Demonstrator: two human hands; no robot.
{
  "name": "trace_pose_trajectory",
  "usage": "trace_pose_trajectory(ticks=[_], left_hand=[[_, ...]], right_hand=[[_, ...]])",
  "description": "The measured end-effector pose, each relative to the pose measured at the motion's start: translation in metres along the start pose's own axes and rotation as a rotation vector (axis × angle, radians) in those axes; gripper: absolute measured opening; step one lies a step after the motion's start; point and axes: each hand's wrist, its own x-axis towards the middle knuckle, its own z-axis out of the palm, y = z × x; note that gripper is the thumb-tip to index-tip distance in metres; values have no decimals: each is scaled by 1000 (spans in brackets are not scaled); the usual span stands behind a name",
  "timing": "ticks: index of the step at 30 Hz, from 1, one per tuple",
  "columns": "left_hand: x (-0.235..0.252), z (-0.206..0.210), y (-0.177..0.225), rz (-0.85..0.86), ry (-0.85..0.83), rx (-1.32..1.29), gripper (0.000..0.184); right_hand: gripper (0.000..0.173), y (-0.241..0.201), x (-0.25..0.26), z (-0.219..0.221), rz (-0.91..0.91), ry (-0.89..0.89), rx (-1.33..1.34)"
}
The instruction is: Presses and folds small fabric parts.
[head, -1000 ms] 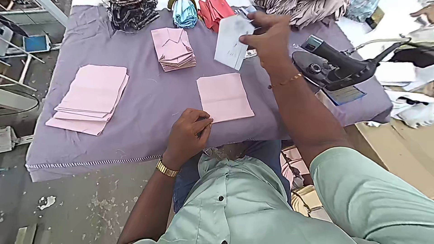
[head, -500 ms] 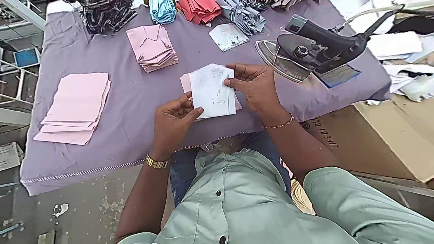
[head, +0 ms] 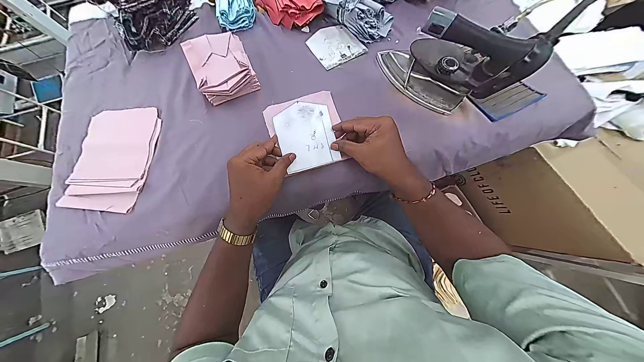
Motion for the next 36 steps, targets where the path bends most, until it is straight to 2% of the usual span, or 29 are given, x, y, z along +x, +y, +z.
trace_pose_trajectory(ticks=[19,23,30,36], left_hand=[[6,5,-2,-16,-40,162,38],[7,7,-3,-12,-33,190,40],[8,3,-4,-31,-72,82,39],[7,5,-5,-22,-58,114,40]], right_hand=[[19,14,0,0,-133,49,-219],[20,16,-1,1,-144,53,-217],[22,15,-2,-2,-138,67,-127],[22,20,-2,0,-146,55,-166]])
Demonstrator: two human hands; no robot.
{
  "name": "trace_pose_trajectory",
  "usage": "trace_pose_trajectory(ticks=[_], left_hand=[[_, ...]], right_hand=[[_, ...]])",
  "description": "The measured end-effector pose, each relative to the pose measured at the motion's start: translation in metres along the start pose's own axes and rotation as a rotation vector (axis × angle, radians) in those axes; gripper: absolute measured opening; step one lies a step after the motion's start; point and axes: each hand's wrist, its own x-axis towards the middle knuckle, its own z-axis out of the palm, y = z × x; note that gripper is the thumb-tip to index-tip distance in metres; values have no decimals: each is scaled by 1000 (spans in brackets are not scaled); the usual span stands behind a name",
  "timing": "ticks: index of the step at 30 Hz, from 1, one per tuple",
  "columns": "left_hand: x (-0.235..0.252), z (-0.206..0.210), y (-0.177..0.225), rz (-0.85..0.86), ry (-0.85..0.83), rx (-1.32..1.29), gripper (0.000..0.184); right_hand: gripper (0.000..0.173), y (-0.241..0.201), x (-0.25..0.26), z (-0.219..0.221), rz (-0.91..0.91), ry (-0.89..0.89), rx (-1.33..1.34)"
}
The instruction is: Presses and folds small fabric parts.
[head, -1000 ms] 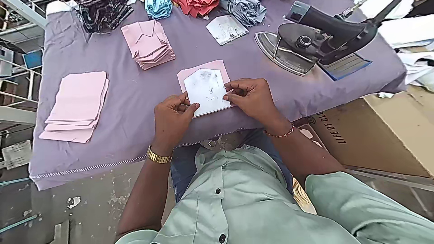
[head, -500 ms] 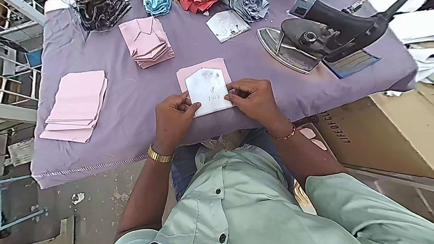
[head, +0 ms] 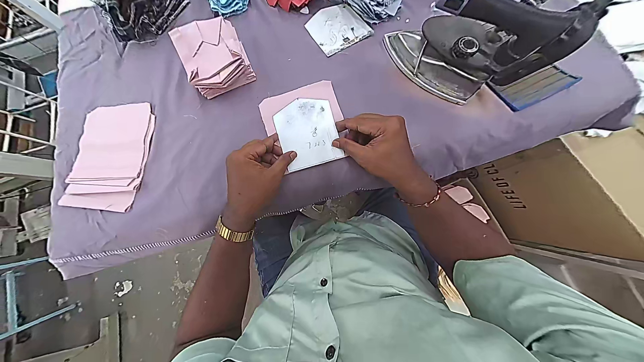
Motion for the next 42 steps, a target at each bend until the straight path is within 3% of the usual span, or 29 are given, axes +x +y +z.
trace_pose_trajectory(ticks=[9,14,17,25,42], left_hand=[[-1,3,2,38,32,117,39],[-1,2,-2,117,34,335,37],[1,-3,-4,141,29,430,36],[3,-7,-14,163,41,346,28],[4,-6,-17,144,40,336,31]], right_hand=[[20,2,-1,3,-96,3,-149],[13,0,-1,3,-174,-29,-259],[17,-2,-1,1,-179,-104,-356],[20,7,-12,9,-313,5,-380],[22,6,-11,12,-291,23,-452]])
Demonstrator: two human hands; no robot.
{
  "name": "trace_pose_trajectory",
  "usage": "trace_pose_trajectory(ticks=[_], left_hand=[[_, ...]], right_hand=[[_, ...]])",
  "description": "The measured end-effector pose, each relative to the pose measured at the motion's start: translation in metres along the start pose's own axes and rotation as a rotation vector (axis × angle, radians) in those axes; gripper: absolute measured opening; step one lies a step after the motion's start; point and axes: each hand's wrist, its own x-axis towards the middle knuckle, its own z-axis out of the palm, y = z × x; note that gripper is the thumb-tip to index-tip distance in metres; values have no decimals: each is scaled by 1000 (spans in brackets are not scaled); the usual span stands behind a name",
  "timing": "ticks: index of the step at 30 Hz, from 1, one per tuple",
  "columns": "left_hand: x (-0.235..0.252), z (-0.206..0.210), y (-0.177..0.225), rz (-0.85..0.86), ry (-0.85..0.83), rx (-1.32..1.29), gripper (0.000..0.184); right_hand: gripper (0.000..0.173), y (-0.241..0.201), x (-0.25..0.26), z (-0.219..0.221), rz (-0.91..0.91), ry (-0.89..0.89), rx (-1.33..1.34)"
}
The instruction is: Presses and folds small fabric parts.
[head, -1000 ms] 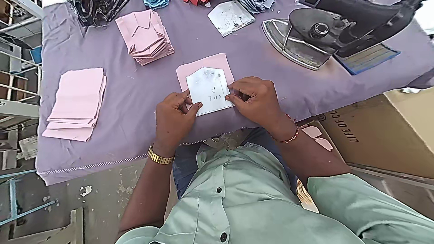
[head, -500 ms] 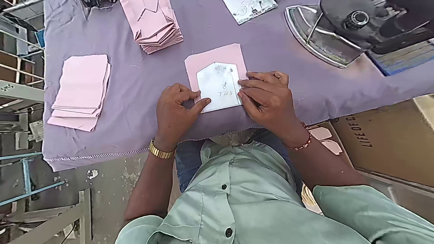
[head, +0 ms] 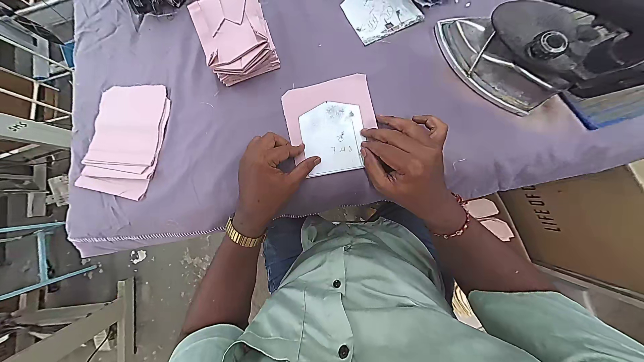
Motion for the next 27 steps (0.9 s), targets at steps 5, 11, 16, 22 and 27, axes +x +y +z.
trace_pose_trajectory(ticks=[5,11,16,22,27], left_hand=[[0,0,1,4,0,7,32],[0,2,2,20,25,33,44],[8,8,11,292,-133,10,32],[35,10,37,405,-338,282,40],[54,9,46,418,-416,398,43]], right_hand=[[23,-2,0,1,11,11,-11],[23,-1,2,1,18,-3,-11],[25,-2,5,-3,11,-38,-22],[27,-1,11,-14,33,-165,4],[23,17,29,-27,176,-67,-20]])
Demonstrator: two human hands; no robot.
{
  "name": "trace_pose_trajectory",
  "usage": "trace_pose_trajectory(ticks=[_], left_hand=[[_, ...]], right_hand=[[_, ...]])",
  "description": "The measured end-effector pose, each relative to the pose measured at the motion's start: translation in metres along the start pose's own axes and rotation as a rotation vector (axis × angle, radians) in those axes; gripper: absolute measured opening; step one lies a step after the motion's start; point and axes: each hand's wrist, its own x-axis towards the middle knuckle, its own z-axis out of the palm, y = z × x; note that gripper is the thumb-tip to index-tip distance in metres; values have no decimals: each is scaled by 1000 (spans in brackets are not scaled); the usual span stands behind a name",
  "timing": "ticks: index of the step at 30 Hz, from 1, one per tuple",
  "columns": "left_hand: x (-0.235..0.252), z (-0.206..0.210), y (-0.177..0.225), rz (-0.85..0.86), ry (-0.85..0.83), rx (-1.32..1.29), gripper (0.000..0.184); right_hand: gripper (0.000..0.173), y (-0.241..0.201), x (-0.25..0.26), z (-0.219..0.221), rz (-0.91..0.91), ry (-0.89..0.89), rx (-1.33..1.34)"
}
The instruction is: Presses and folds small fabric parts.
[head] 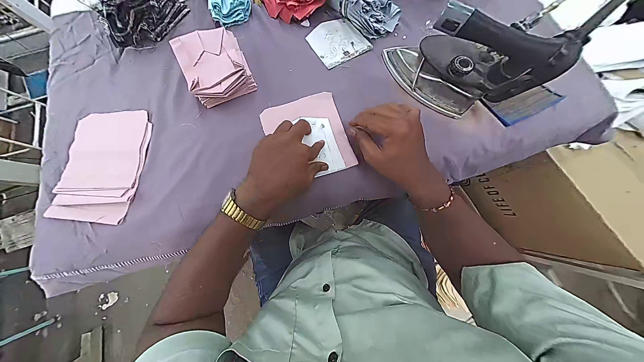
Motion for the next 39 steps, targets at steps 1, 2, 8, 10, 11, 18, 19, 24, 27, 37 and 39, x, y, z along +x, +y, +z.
trace_pose_trajectory(ticks=[1,2,8,10,11,18,19,24,27,37,39], left_hand=[[3,-4,-1,5,-30,8,44],[8,-8,-3,13,-63,22,44],[27,-14,-12,45,-121,-35,42],[31,-12,-16,49,-89,-63,47],[32,-11,-17,41,-80,-72,52],[41,-21,-10,47,-174,3,94],[42,-23,-10,59,-203,24,87],[44,-20,-18,62,-239,20,52],[39,-14,-19,8,-119,-85,38],[39,-10,-2,-117,-78,-57,56],[38,-9,-5,-103,-78,-55,56]], right_hand=[[27,1,5,2,53,-30,-63],[32,1,9,5,93,-70,-119],[25,-13,32,13,295,-246,-43],[21,-11,34,16,318,-181,113],[19,-12,32,17,318,-163,188],[30,-48,-12,7,203,-87,157],[28,-52,-19,11,167,-42,121],[17,-63,-40,23,-26,102,89],[18,-45,-27,-13,-80,76,278],[65,106,96,-106,172,-78,-396],[57,105,94,-104,83,-64,-347]])
